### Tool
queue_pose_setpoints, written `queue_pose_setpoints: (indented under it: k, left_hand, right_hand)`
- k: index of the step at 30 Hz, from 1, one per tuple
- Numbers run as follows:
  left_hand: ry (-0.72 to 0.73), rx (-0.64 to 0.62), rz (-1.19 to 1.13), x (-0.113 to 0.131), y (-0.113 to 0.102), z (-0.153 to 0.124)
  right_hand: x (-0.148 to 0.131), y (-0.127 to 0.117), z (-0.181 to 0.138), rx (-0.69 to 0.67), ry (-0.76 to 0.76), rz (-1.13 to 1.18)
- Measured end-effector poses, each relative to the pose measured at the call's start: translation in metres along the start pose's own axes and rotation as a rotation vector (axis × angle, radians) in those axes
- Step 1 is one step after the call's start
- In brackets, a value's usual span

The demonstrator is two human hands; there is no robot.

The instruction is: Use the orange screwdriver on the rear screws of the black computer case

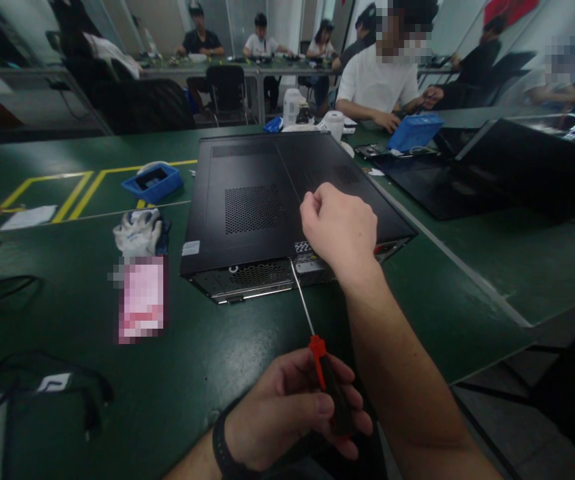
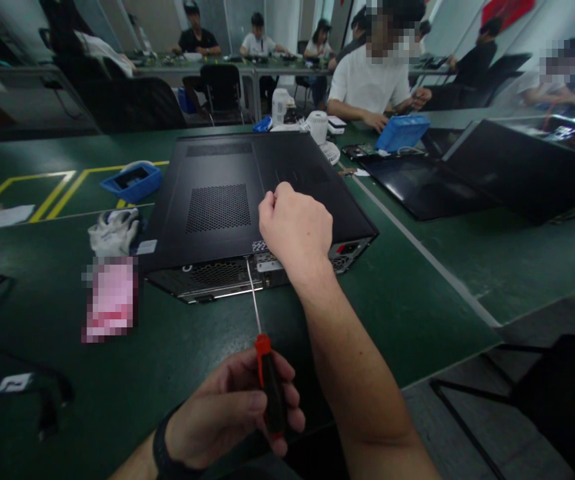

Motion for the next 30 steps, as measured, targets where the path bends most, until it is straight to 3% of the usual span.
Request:
queue_pose_setpoints:
  k: [30]
  left_hand:
    - [0.062,-0.032,0.033,-0.0066,-0.0057,0.0030]
  right_hand:
    - [0.0001,-0.0007,0.0000,-0.002,0.008,-0.003]
Point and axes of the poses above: each hand's wrist, its own z-axis towards the middle knuckle, its own y-axis out of the palm, x = y × z, the point moved 5 cm from there along z, towards the middle knuckle, and after that the axes turned 1 degree about x, right-handed, at the moved point
